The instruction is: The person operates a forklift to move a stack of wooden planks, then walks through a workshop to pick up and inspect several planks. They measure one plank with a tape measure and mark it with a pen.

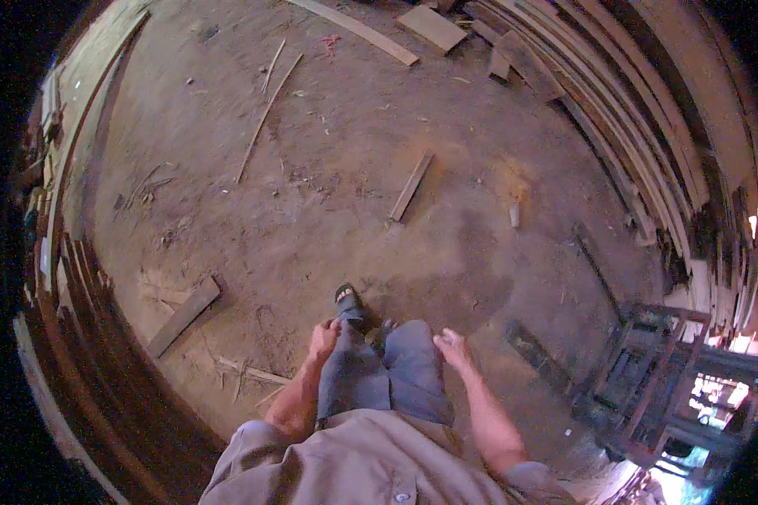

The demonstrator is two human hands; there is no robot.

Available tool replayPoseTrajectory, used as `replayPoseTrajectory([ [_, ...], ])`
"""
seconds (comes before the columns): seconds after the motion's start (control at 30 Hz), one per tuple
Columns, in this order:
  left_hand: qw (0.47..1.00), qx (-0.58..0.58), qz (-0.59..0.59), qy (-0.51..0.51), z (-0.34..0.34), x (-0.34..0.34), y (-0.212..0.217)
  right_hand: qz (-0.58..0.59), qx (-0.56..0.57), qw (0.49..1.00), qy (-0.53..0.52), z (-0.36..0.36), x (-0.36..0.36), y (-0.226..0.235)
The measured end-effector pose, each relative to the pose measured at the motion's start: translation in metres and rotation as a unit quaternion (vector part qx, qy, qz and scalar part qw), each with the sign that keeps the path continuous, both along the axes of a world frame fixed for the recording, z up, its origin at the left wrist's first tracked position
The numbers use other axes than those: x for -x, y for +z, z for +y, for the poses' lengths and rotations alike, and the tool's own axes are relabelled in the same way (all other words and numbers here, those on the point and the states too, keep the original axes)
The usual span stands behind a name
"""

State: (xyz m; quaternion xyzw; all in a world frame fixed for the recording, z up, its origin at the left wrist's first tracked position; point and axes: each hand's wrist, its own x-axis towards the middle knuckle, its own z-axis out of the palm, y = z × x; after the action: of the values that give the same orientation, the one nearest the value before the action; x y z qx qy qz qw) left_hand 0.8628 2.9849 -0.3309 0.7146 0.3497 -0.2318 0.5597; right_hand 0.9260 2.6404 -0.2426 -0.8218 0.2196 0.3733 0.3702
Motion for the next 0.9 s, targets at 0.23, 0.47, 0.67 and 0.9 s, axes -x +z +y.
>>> replayPoseTrajectory([
  [0.23, 0.994, -0.085, 0.067, -0.025, -0.044, -0.029, 0.005, -0.048, 0.038, 0.987, 0.146, 0.018, -0.207, -0.14],
  [0.47, 0.948, -0.143, 0.27, 0.092, -0.133, -0.002, -0.056, 0.07, 0.065, 0.963, 0.253, 0.083, -0.358, -0.313],
  [0.67, 0.902, -0.166, 0.387, 0.099, -0.191, -0.007, -0.097, 0.071, 0.142, 0.951, 0.266, 0.1, -0.403, -0.49],
  [0.9, 0.896, -0.204, 0.383, 0.093, -0.199, -0.032, -0.104, 0.18, 0.057, 0.98, 0.056, 0.077, -0.447, -0.625],
])
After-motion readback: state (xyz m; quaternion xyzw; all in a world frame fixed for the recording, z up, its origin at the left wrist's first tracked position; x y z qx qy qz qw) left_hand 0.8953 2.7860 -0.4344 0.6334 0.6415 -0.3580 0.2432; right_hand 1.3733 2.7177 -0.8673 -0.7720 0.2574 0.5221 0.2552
